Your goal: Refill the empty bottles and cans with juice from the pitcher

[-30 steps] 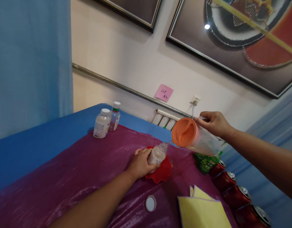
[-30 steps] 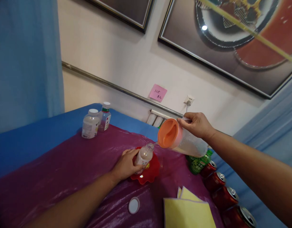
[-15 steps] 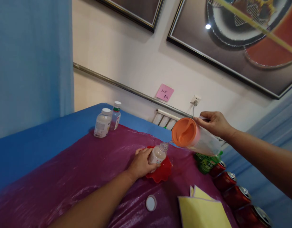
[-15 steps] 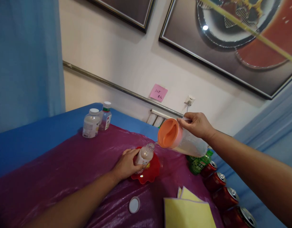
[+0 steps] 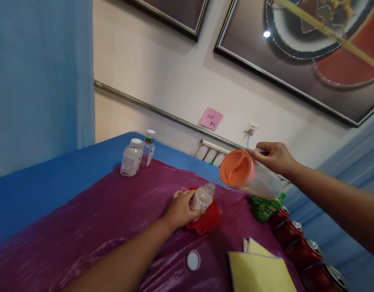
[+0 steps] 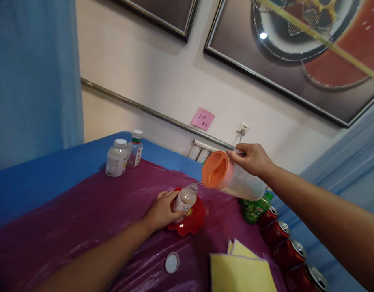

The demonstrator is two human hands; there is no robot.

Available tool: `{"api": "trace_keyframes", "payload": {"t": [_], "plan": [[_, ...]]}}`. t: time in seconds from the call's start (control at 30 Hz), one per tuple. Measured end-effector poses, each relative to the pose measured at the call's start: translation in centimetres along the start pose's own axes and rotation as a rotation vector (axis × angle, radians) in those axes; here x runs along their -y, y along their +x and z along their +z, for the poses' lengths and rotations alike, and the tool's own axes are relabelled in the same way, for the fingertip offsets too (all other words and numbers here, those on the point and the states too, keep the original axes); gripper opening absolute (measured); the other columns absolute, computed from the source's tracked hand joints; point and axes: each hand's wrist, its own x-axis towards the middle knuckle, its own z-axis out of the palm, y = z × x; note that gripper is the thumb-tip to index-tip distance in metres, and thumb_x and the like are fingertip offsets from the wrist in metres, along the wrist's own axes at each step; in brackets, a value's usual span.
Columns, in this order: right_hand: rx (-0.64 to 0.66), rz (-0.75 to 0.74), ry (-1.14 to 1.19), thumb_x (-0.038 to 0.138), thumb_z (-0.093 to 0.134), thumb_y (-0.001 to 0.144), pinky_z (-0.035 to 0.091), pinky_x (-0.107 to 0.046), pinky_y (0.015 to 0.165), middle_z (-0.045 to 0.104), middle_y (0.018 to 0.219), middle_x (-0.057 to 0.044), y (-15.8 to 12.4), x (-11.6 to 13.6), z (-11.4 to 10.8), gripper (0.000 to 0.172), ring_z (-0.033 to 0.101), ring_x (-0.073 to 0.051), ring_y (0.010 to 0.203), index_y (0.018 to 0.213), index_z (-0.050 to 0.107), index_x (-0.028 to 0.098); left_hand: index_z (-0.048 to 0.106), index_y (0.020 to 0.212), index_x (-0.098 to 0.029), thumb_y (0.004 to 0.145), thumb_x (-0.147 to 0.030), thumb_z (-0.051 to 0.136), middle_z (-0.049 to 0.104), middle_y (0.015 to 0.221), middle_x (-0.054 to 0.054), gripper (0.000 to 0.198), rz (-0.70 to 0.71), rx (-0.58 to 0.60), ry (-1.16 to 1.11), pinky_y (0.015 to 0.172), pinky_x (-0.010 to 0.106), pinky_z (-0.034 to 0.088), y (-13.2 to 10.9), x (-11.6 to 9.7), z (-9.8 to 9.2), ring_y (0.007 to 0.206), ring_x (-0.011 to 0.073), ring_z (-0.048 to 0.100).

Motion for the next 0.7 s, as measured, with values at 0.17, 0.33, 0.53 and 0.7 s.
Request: {"api": "trace_keyframes", "payload": {"t": [0.17, 0.33, 0.53, 0.7], "plan": [[0.003, 0.002, 0.01, 0.063, 0.06, 0.08, 0.021, -0.029, 0.049, 0.028, 0.054, 0.003, 0.02, -0.07, 0.25, 0.052, 0.028, -0.012, 0.053, 0.054, 0.039, 0.024, 0.066, 0.118, -0.026, 0.07, -0.044, 0.083, 0.073, 0.124, 0.005, 0.054, 0.003, -0.001, -0.004, 0.106, 0.046, 0.037, 0.03, 0.06, 0.03, 0.118, 0.0335, 0.063], [0.008, -0.012, 0.003, 0.064, 0.06, 0.081, 0.021, -0.029, 0.048, 0.029, 0.053, 0.003, 0.02, -0.24, 0.4, 0.054, 0.028, -0.012, 0.052, 0.053, 0.038, 0.024, 0.068, 0.114, -0.028, 0.069, -0.042, 0.083, 0.074, 0.123, 0.004, 0.05, 0.0, 0.003, 0.0, 0.106, 0.044, 0.038, 0.02, -0.02, -0.02, 0.118, 0.0323, 0.063], [0.007, -0.008, 0.004, 0.064, 0.061, 0.08, 0.022, -0.028, 0.047, 0.03, 0.052, 0.003, 0.01, -0.2, 0.47, 0.054, 0.028, -0.011, 0.051, 0.053, 0.038, 0.024, 0.068, 0.115, -0.027, 0.069, -0.043, 0.083, 0.074, 0.122, 0.004, 0.051, 0.003, -0.003, -0.005, 0.106, 0.044, 0.039, 0.07, 0.05, 0.06, 0.116, 0.0318, 0.064], [-0.002, 0.012, 0.034, 0.061, 0.062, 0.08, 0.02, -0.028, 0.048, 0.027, 0.053, 0.004, -0.45, -0.57, 1.02, 0.053, 0.027, -0.011, 0.053, 0.053, 0.034, 0.024, 0.068, 0.117, -0.027, 0.069, -0.043, 0.084, 0.074, 0.121, 0.004, 0.053, 0.014, -0.011, -0.008, 0.106, 0.044, 0.038, 0.03, 0.07, 0.08, 0.115, 0.0314, 0.064]]}}
